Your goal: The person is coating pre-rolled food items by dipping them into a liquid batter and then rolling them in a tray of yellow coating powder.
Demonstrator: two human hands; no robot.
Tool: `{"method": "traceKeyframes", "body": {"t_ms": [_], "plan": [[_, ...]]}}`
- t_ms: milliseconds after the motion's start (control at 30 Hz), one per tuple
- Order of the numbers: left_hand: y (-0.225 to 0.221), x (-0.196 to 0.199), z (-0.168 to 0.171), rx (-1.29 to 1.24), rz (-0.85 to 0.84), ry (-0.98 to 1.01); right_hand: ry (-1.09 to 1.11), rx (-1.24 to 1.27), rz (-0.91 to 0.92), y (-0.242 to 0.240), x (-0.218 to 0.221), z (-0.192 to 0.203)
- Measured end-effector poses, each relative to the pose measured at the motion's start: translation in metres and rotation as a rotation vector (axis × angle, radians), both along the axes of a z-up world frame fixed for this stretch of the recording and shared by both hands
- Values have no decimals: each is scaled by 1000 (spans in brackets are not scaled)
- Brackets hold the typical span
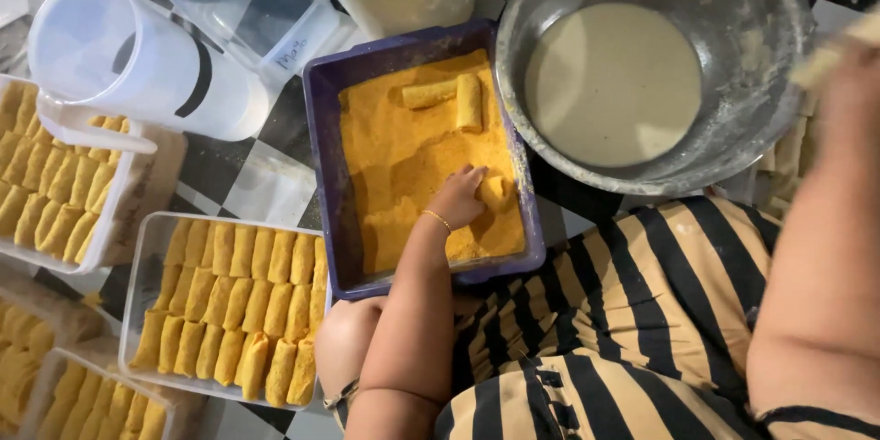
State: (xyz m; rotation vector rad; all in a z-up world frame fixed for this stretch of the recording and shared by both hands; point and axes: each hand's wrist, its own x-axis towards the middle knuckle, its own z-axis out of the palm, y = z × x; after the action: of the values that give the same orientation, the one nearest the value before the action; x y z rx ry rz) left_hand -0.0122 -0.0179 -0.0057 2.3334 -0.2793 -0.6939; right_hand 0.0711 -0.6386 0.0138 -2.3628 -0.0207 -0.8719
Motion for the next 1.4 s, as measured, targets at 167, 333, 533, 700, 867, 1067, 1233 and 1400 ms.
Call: {"method": "traceKeyframes", "body": {"t_ms": [167, 333, 533, 700, 867, 1067, 1233, 1400], "plan": [[1, 1, 5, 123, 9, 191, 702, -209, -78, 150, 41, -9], [-4, -20, 99, -374, 320, 224, 1044, -446, 38, 231, 38, -11], [26, 26, 12, -1185, 1193, 111, 1044, -91, 127, 231, 38, -15], [13, 13, 45, -227, 834, 1, 1016, 1087, 137, 244, 30, 27], [2, -6, 95, 515, 104, 392, 791, 1245, 67, 239, 36, 15], [20, -4, -20, 312, 164, 384, 1018, 1095, 418, 342, -42, 183], [20, 10, -9, 357, -353, 44, 780, -131, 861, 408, -78, 130], [11, -24, 58, -364, 415, 286, 552, 1, 617, 366, -61, 147]]}}
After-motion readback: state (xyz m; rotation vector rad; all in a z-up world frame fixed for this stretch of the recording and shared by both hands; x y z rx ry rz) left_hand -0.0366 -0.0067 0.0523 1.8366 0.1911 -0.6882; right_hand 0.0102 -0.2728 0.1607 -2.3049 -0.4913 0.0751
